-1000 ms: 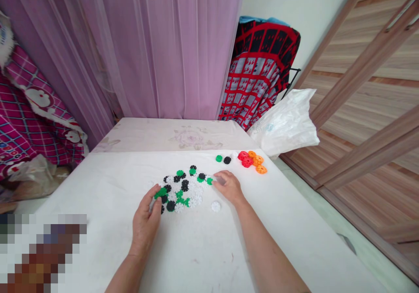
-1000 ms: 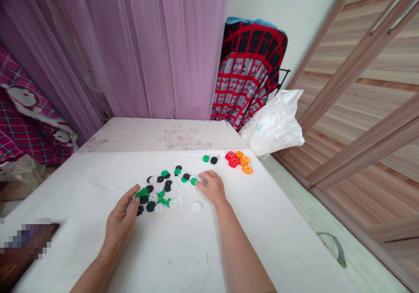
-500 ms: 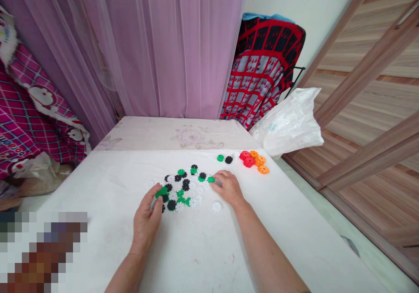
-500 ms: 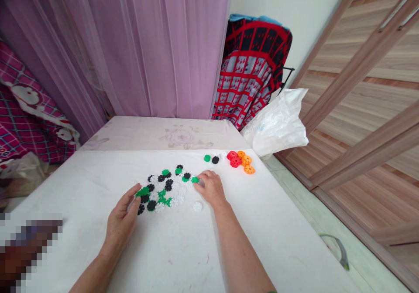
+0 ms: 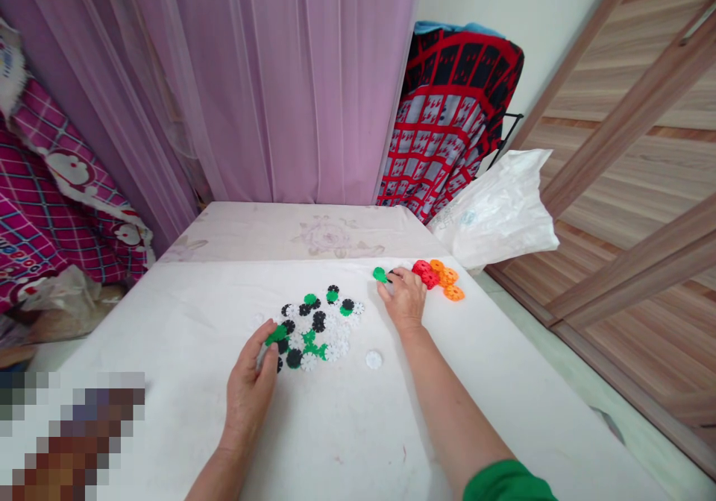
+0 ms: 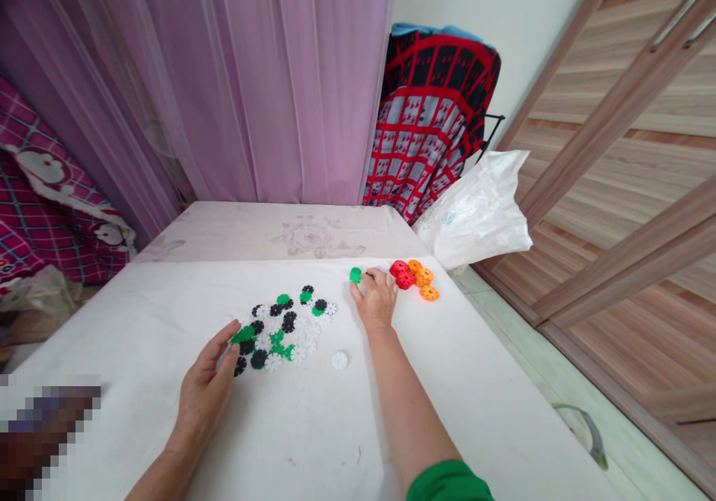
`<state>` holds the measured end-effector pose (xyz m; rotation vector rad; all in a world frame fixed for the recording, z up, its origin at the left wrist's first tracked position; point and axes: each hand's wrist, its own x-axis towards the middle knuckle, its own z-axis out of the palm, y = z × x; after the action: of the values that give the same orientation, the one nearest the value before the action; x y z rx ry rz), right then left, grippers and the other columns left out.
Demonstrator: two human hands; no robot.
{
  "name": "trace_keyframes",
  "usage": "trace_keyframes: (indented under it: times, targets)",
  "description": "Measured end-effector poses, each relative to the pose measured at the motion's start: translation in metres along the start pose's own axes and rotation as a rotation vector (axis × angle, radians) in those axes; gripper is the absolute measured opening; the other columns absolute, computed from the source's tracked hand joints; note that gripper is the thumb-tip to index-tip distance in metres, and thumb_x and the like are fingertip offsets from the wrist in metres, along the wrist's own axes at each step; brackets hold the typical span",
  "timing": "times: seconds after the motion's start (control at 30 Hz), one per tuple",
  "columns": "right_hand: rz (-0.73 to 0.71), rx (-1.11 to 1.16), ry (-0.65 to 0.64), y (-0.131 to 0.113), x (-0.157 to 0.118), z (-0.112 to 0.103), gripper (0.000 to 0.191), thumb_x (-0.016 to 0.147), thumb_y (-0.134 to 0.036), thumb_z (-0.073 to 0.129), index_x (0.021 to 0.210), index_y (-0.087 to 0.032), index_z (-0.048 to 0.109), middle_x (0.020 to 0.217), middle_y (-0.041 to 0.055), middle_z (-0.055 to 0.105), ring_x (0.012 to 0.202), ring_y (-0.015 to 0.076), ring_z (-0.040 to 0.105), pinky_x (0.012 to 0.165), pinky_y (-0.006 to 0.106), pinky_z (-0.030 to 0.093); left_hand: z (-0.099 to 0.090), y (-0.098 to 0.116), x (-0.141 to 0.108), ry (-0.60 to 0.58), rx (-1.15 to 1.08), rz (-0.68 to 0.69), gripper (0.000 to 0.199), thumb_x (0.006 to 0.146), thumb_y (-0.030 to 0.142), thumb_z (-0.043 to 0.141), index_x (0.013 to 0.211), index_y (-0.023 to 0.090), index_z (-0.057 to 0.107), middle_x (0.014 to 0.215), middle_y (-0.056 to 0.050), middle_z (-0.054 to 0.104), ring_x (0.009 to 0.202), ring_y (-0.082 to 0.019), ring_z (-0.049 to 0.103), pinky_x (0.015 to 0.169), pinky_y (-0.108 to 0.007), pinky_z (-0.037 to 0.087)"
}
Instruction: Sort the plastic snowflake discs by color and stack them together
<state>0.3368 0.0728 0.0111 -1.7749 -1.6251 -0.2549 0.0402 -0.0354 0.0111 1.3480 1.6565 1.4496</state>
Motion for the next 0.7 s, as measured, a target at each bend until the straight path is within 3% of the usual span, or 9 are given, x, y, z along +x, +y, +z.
trace_keyframes:
  times: [0.33,0.53,0.7]
  targets:
    - [-0.028,-0.143,0.075,0.014,0.025,0.027,0.021,0.085,-0.037,0.063,0.090,-0.020,0.074,0.120,0.0106,0.061,0.106,0.0278,0.046,0.083,0.039,0.032,0.000,-0.004,-0.001,-0.017,0.005,0.035,0.040,0.084,0.044,0.056,0.117,0.023,0.065,0.134,-0.007,0.062,0.129,-0.024,0.053,0.112,-0.041,0.039]
    - [-0.040,-0.182,0.096,0.014,0.026,0.031,0.021,0.084,-0.037,0.063,0.086,-0.019,0.074,0.118,0.0099,0.064,0.103,0.0265,0.048,0.080,0.037,0.031,0.000,-0.007,-0.001,-0.016,0.020,0.039,0.041,0.085,0.047,0.055,0.116,0.023,0.065,0.134,-0.007,0.062,0.129,-0.024,0.054,0.111,-0.041,0.040]
    - [-0.033,-0.152,0.103,0.011,0.022,0.025,0.022,0.085,-0.035,0.061,0.093,-0.019,0.074,0.117,0.0111,0.064,0.103,0.0272,0.048,0.082,0.038,0.033,0.000,-0.008,0.000,-0.017,0.021,0.045,0.040,0.085,0.047,0.054,0.116,0.023,0.065,0.134,-0.007,0.062,0.129,-0.024,0.053,0.112,-0.041,0.040]
